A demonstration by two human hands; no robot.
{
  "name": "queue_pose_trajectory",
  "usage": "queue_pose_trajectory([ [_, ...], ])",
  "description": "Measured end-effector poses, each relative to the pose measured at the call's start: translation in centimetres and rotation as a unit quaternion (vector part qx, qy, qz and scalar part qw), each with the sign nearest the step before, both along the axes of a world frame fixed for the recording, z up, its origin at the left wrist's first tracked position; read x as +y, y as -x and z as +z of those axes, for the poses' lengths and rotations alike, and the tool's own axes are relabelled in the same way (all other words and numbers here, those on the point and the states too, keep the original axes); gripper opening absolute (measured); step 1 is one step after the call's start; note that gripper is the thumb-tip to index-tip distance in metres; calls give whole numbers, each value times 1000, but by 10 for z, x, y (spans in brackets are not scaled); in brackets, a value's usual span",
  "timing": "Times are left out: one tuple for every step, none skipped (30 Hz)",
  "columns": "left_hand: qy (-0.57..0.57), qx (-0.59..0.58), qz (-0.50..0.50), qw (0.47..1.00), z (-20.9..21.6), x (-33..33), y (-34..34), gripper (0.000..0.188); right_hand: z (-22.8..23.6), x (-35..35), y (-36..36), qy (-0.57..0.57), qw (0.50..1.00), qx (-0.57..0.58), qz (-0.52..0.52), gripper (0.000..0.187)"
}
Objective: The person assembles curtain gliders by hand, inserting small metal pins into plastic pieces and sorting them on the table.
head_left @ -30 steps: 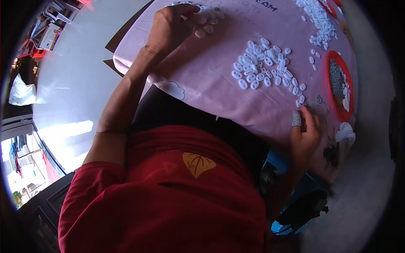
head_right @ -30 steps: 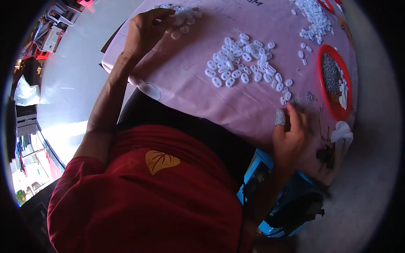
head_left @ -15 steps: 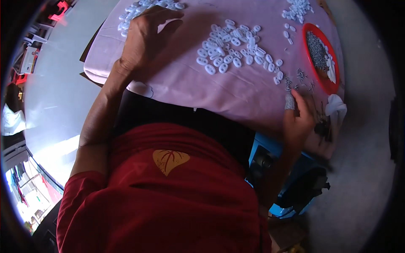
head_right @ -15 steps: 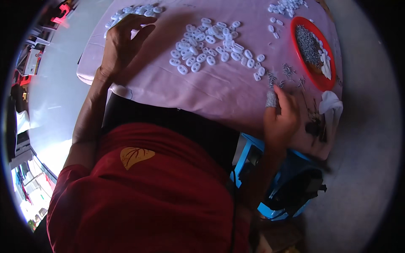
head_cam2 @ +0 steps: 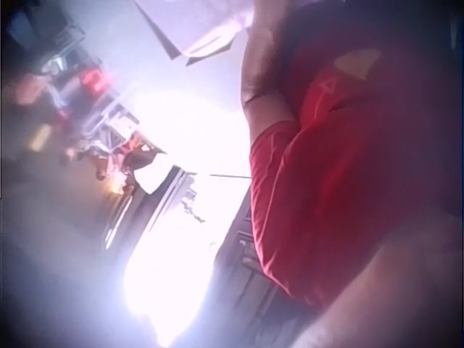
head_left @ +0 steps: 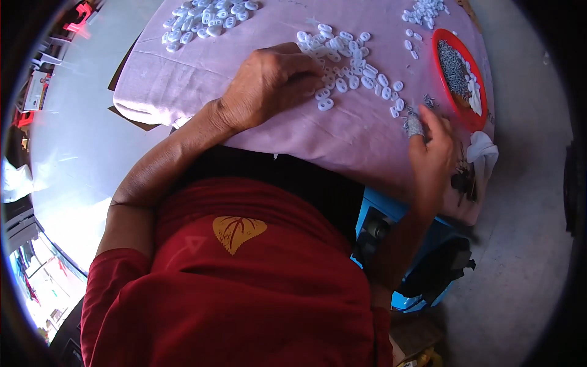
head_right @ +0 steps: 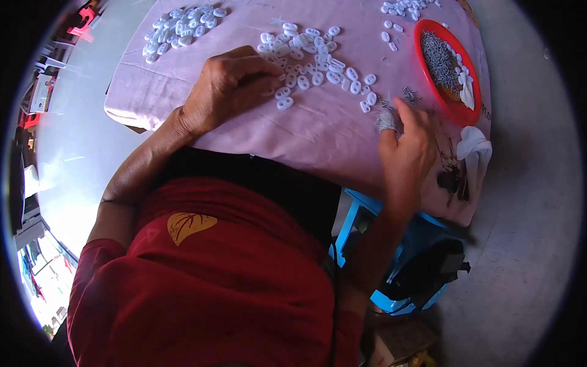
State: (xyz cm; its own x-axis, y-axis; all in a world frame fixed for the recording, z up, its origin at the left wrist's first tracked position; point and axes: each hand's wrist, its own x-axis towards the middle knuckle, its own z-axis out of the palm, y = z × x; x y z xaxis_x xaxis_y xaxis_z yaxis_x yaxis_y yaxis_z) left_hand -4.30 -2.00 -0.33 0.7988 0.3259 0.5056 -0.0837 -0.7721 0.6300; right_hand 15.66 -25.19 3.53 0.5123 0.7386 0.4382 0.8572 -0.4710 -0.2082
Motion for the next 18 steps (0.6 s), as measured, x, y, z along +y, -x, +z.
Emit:
queue_pose_trajectory([
  [16, -5, 1, 1000, 2, 0, 0, 19, 0, 1, -1, 27, 999, -26, 1, 28],
  [32, -9, 7, 999, 3, 1, 2, 18, 0, 3, -2, 27, 999, -25, 3, 28],
  [32, -8, 9, 999, 4, 1, 3, 18, 2, 4, -2, 36, 999, 17, 7, 29],
  [53, -16, 16, 998, 5, 2, 3, 18, 2, 5, -3, 46, 997, 59, 10, 30],
  [74, -25, 22, 997, 5, 2, 3, 18, 3, 4, -3, 47, 997, 59, 11, 30],
  [74, -26, 22, 997, 2, 4, 3, 18, 3, 2, -4, 33, 997, 71, 2, 30],
  [88, -43, 19, 995, -2, 7, 3, 19, 4, 0, -5, 20, 996, 84, -7, 30],
  [101, -61, 17, 993, -6, 9, 3, 20, 3, -1, -7, 20, 996, 84, -6, 30],
  [101, -61, 18, 993, -8, 9, 4, 20, 2, -2, -9, 16, 997, 76, -10, 30],
  [140, -60, 15, 988, -10, 9, 4, 20, 2, -2, -10, 12, 998, 67, -14, 30],
  [179, -58, 11, 982, -11, 9, 4, 20, 2, 0, -10, 12, 998, 68, -15, 30],
  [179, -58, 10, 982, -11, 9, 4, 20, 4, 5, -10, 24, 997, 74, -4, 30],
  [157, -67, 18, 985, -11, 9, 3, 20, 5, 10, -10, 37, 996, 80, 8, 31],
  [136, -75, 27, 988, -10, 9, 4, 19, 5, 12, -12, 36, 996, 82, 9, 31],
  [135, -73, 28, 988, -11, 10, 4, 19, 5, 14, -14, 61, 995, 70, 24, 29],
  [135, -87, 19, 987, -11, 11, 3, 18, 6, 16, -16, 86, 994, 58, 39, 27],
  [135, -100, 14, 986, -12, 12, 4, 18, 8, 18, -15, 85, 994, 60, 43, 27],
  [133, -98, 17, 986, -12, 12, 5, 18, 11, 21, -14, 111, 990, 86, 23, 24],
])
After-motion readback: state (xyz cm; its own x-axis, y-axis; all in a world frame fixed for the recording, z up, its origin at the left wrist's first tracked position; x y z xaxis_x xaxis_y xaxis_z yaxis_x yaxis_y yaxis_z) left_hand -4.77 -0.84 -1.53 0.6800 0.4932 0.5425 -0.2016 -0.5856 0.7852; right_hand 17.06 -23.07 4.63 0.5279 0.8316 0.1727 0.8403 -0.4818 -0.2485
